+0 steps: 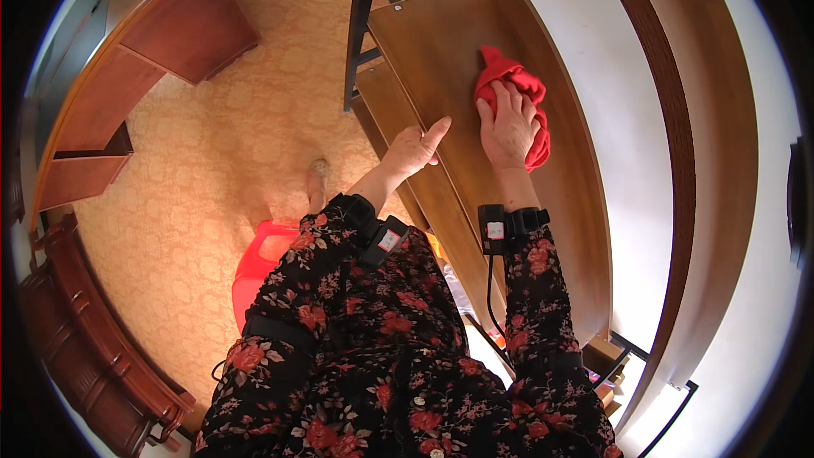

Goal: Clean the window, a plastic speaker, and a wooden shelf using a red cloth.

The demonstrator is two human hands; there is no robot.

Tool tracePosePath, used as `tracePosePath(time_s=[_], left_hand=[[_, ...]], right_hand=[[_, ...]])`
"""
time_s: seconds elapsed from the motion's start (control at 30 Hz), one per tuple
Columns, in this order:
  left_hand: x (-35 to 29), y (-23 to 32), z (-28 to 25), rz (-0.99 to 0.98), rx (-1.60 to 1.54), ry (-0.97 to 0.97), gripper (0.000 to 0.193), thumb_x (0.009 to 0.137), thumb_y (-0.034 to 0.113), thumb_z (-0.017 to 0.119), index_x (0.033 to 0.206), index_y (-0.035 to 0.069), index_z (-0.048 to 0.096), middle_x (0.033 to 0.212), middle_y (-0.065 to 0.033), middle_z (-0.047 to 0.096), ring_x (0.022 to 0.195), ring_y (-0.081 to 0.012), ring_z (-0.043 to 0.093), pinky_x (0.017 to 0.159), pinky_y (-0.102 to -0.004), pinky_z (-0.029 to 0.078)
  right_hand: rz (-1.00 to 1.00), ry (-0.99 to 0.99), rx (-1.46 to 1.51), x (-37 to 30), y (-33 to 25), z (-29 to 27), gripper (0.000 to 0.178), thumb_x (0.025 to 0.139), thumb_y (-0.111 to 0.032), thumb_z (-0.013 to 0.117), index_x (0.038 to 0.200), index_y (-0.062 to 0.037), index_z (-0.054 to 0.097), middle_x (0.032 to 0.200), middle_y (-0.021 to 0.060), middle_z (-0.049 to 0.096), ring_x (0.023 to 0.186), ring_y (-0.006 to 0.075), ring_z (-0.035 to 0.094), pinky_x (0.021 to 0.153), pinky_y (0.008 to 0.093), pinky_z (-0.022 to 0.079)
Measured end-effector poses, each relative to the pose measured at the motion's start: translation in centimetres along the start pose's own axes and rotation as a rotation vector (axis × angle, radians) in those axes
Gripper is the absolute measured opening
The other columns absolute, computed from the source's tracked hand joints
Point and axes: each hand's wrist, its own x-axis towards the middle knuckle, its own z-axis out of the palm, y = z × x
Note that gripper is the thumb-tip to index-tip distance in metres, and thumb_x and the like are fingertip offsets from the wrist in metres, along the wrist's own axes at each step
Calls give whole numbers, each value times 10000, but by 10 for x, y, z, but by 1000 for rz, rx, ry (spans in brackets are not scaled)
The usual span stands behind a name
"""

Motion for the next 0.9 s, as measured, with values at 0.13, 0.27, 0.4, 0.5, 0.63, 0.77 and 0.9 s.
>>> tracePosePath(time_s=[0.13, 0.27, 0.4, 0.5, 0.63, 0.77, 0.9], left_hand=[[0, -2, -5, -2, 60, -26, 857, 750, 798, 405, 673, -41, 560, 624, -189, 619, 696, -278, 669, 762, -358, 487], [-19, 6, -10, -8, 118, -25, 870, 763, 795, 382, 633, -47, 557, 603, -200, 609, 702, -282, 674, 745, -377, 495], [-14, 4, 1, -26, 118, -44, 878, 773, 790, 372, 645, -56, 571, 611, -207, 610, 705, -294, 675, 732, -385, 500], [-20, -1, 6, -33, 138, -53, 887, 773, 787, 376, 695, -71, 589, 645, -213, 617, 704, -301, 674, 733, -370, 505], [-29, -9, 19, -97, 41, -122, 857, 790, 756, 413, 896, -76, 591, 726, -179, 641, 684, -238, 661, 679, -340, 515], [-48, -22, 36, -193, -217, -249, 747, 854, 680, 411, 1071, -17, 568, 881, -122, 645, 749, -180, 653, 663, -313, 519], [-69, -51, 35, -291, -304, -290, 625, 885, 595, 466, 1126, 26, 562, 926, -71, 632, 801, -170, 651, 664, -273, 509]], right_hand=[[-216, -56, 87, -56, 15, -10, 423, 834, -323, 583, 1224, -173, 520, 1311, 62, 479, 1220, 321, 389, 928, 502, 330], [-274, -125, 90, -206, 45, -25, 400, 794, -295, 620, 1166, -159, 562, 1271, 89, 491, 1195, 339, 395, 912, 497, 327], [-173, -125, 110, -270, 49, -50, 412, 772, -296, 638, 1146, -138, 570, 1272, 106, 483, 1179, 364, 397, 914, 510, 318], [-67, -152, 99, -251, 38, -45, 422, 779, -296, 631, 1161, -128, 565, 1277, 105, 482, 1186, 366, 395, 919, 516, 311], [-80, -88, 82, -173, 28, -14, 414, 808, -304, 604, 1178, -124, 556, 1288, 96, 479, 1209, 353, 387, 925, 521, 310], [-109, -7, 56, -68, 14, 5, 411, 847, -335, 552, 1213, -148, 532, 1313, 61, 473, 1216, 334, 388, 923, 515, 318], [-129, -15, 13, 15, -5, 18, 435, 872, -363, 523, 1268, -185, 493, 1334, 41, 463, 1217, 324, 390, 934, 510, 330]])
